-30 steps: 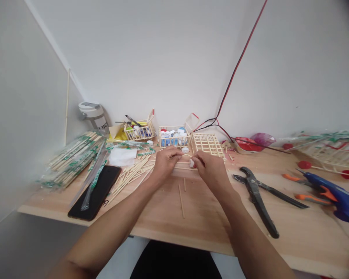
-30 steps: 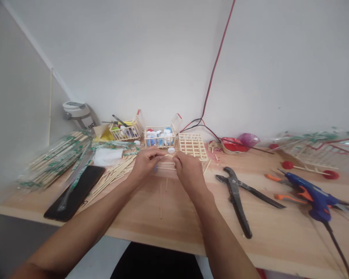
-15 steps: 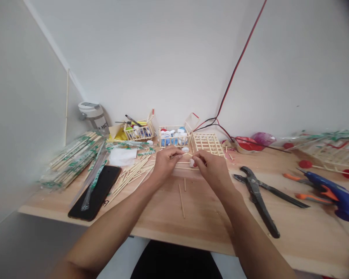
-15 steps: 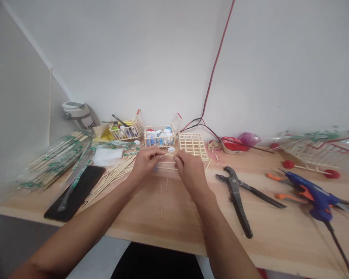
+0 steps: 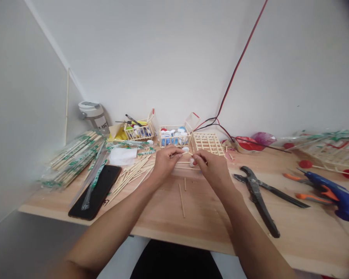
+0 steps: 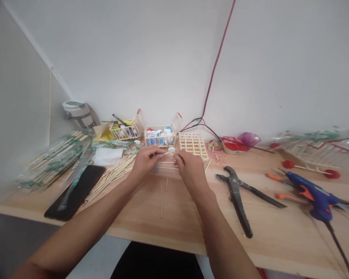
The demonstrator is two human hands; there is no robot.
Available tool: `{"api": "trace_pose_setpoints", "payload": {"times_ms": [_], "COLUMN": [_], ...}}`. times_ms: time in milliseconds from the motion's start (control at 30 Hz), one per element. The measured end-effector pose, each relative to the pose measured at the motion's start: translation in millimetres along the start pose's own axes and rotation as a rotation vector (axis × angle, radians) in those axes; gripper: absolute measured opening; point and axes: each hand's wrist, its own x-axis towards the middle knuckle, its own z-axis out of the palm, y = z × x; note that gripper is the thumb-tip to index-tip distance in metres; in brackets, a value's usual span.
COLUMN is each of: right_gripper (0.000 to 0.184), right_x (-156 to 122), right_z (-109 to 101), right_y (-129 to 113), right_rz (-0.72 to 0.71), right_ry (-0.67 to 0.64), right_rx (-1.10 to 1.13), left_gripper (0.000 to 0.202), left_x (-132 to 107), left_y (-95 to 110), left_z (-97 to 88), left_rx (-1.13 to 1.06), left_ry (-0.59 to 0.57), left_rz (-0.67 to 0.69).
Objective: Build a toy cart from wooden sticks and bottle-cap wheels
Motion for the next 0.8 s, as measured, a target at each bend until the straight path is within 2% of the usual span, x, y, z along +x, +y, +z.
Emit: {"api": "trace_pose_setpoints", "payload": {"times_ms": [167, 333, 800], "right_gripper": [0.029, 0.022, 0.017], "right_x": [1.0, 0.6, 0.4], "right_z": [-0.6, -1.8, 1.2], "right_y": [-0.8, -0.2, -1.1], "right_rz": [0.006, 0.025, 0.038], "right_ry": [0.015, 0.026, 0.064], "right_rx": [-0.01, 0.012, -0.013], "left_gripper": [0.016, 0.017, 0.019], "left_x": [0.5, 0.9, -0.1], "left_y": [0.7, 3.1, 0.2], "left_z": [-0.5, -2.0, -0.8], "left_rx": [-0.01, -0.014, -0.048], "left_ry": [0.002, -0.008, 0.008], "left_rz": [-0.032, -0.062, -0.002]}}
